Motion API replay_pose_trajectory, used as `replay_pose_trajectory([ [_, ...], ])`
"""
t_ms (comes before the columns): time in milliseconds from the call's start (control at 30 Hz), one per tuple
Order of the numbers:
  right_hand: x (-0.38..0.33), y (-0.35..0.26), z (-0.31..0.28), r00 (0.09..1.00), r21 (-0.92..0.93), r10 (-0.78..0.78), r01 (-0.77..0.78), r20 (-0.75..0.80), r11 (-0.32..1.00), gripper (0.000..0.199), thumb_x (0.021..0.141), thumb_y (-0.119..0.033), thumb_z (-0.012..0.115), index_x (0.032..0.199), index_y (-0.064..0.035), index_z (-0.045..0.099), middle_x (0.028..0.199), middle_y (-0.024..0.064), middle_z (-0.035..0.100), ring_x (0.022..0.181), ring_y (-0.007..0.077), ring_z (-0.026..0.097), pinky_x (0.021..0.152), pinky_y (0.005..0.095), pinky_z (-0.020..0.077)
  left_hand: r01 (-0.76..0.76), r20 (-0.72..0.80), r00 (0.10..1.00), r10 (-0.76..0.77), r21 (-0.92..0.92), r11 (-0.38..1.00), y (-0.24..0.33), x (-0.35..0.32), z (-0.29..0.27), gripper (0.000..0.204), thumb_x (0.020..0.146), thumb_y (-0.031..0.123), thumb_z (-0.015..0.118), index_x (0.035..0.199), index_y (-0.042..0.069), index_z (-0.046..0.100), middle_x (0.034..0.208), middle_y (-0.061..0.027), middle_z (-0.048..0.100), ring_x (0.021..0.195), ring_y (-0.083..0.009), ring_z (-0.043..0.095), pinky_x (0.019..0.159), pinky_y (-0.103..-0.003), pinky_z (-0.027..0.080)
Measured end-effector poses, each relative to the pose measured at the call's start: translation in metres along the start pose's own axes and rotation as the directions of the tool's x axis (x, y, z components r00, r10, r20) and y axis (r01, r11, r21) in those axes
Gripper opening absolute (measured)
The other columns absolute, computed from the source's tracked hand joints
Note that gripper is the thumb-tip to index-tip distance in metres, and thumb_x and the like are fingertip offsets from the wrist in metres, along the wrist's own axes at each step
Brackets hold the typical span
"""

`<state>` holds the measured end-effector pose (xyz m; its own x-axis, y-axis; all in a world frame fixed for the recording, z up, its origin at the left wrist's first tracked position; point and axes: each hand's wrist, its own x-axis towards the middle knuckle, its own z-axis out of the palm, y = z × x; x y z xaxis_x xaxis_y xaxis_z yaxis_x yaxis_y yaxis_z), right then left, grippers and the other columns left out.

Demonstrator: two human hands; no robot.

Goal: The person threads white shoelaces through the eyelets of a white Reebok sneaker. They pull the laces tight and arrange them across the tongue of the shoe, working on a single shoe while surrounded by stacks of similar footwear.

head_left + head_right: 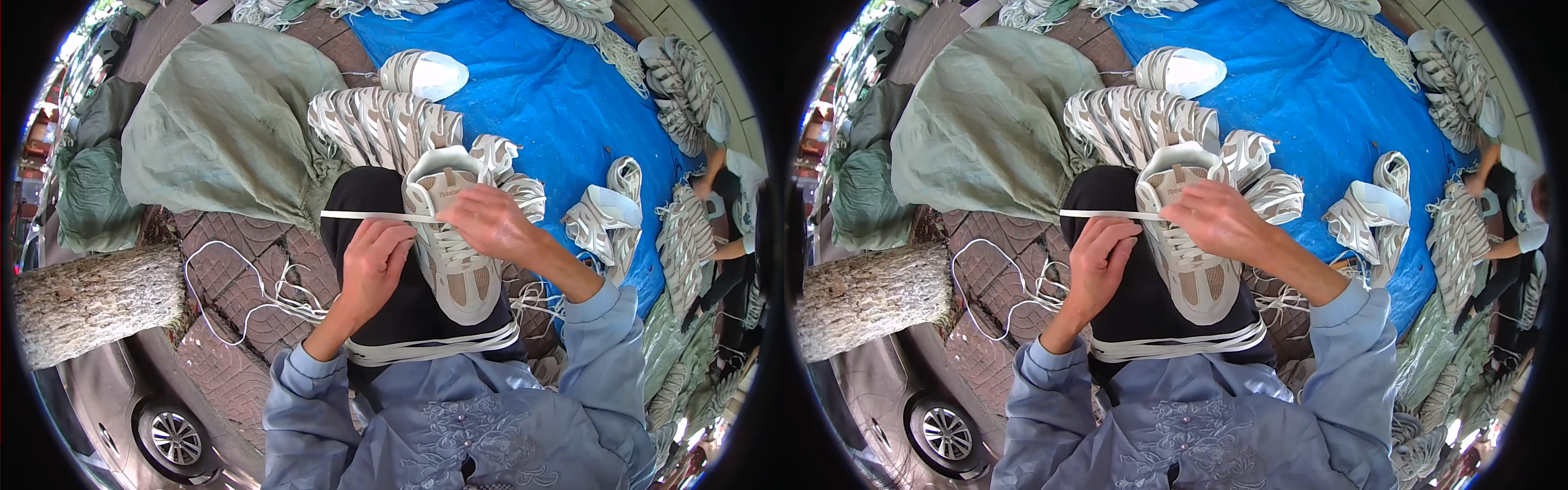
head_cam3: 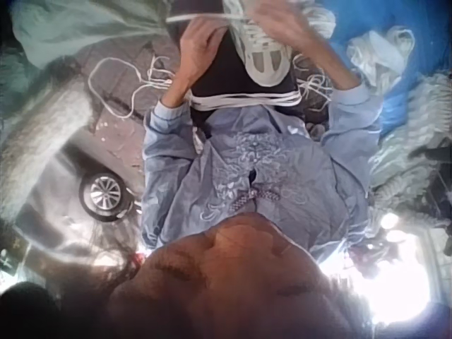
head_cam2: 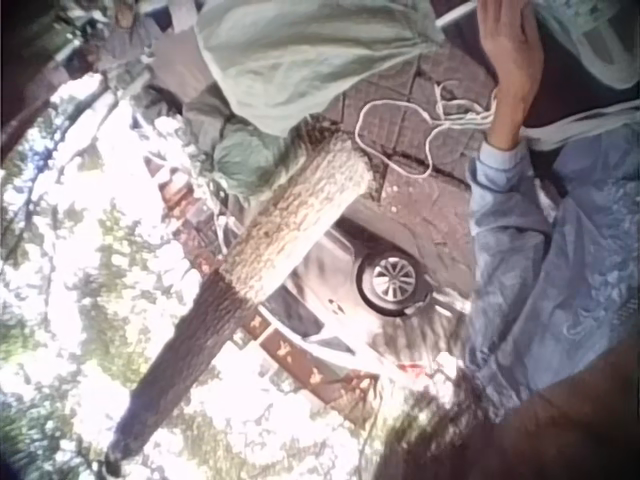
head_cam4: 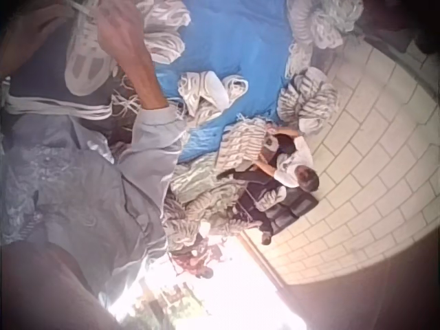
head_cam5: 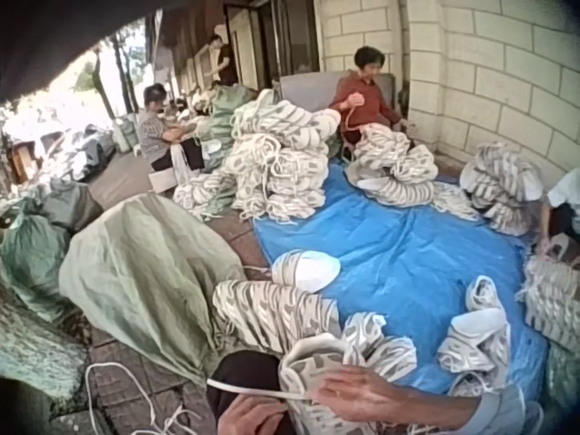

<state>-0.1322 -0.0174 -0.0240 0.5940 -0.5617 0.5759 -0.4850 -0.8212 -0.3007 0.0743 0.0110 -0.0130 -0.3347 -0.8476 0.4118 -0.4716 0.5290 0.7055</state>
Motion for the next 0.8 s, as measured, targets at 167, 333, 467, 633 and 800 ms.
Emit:
replay_pose_trajectory([
  [167, 0.012, -0.007, -0.004, 0.968, -0.221, -0.163, 0.205, 0.193, 0.954, 0.011, 0.064, -0.011, 0.056, 0.074, -0.0074, 0.054, 0.058, 0.0004, 0.046, 0.060, 0.0135, 0.049, 0.056, 0.0268, 0.0362, 0.011, -0.006, 1.000, -0.011, 0.015, 1.000, -0.001, -0.007, -0.002, 0.017, 0.069, -0.005, 0.060, 0.084, 0.002, 0.061, 0.081, -0.0091, 0.059, 0.077, -0.0251, 0.056, 0.066, -0.032, 0.047],
  [333, 0.017, -0.009, 0.001, 0.940, -0.315, -0.278, 0.329, 0.197, 0.890, 0.020, 0.061, -0.014, 0.058, 0.079, -0.0049, 0.057, 0.056, -0.0007, 0.039, 0.054, 0.0126, 0.044, 0.054, 0.0261, 0.0353, 0.015, 0.002, 1.000, -0.015, 0.022, 1.000, 0.000, -0.013, -0.005, 0.016, 0.069, -0.005, 0.060, 0.084, 0.002, 0.060, 0.081, -0.0093, 0.059, 0.077, -0.0252, 0.057, 0.066, -0.032, 0.047],
  [467, 0.036, -0.035, 0.014, 0.935, -0.312, -0.343, 0.354, 0.092, 0.882, 0.013, 0.063, -0.017, 0.056, 0.070, -0.0076, 0.051, 0.055, -0.0016, 0.040, 0.054, 0.0120, 0.045, 0.053, 0.0256, 0.0347, 0.044, -0.038, 0.998, -0.045, -0.031, 0.999, -0.008, -0.017, -0.001, 0.015, 0.070, -0.004, 0.060, 0.084, 0.002, 0.060, 0.080, -0.0094, 0.059, 0.077, -0.0249, 0.057, 0.066, -0.032, 0.047],
  [633, 0.003, -0.012, -0.003, 0.984, -0.294, -0.174, 0.154, -0.043, 0.943, 0.025, 0.056, -0.007, 0.065, 0.081, -0.0054, 0.059, 0.065, 0.0025, 0.052, 0.062, 0.0156, 0.053, 0.060, 0.0278, 0.0426, 0.105, -0.040, 0.994, -0.106, -0.024, 0.994, 0.000, -0.013, 0.000, 0.012, 0.072, -0.003, 0.060, 0.084, 0.001, 0.060, 0.082, -0.0097, 0.060, 0.077, -0.0225, 0.057, 0.068, -0.029, 0.046],
  [800, -0.020, -0.005, -0.032, 0.965, -0.017, 0.256, -0.257, -0.059, 0.966, 0.031, 0.054, -0.004, 0.069, 0.084, -0.0062, 0.060, 0.080, 0.0069, 0.059, 0.077, 0.0222, 0.055, 0.068, 0.0351, 0.0429, -0.026, -0.052, 0.998, 0.035, 0.159, 0.987, 0.018, -0.001, 0.023, 0.022, 0.065, 0.002, 0.066, 0.086, 0.003, 0.059, 0.081, -0.0088, 0.057, 0.074, -0.0247, 0.054, 0.064, -0.032, 0.045],
])
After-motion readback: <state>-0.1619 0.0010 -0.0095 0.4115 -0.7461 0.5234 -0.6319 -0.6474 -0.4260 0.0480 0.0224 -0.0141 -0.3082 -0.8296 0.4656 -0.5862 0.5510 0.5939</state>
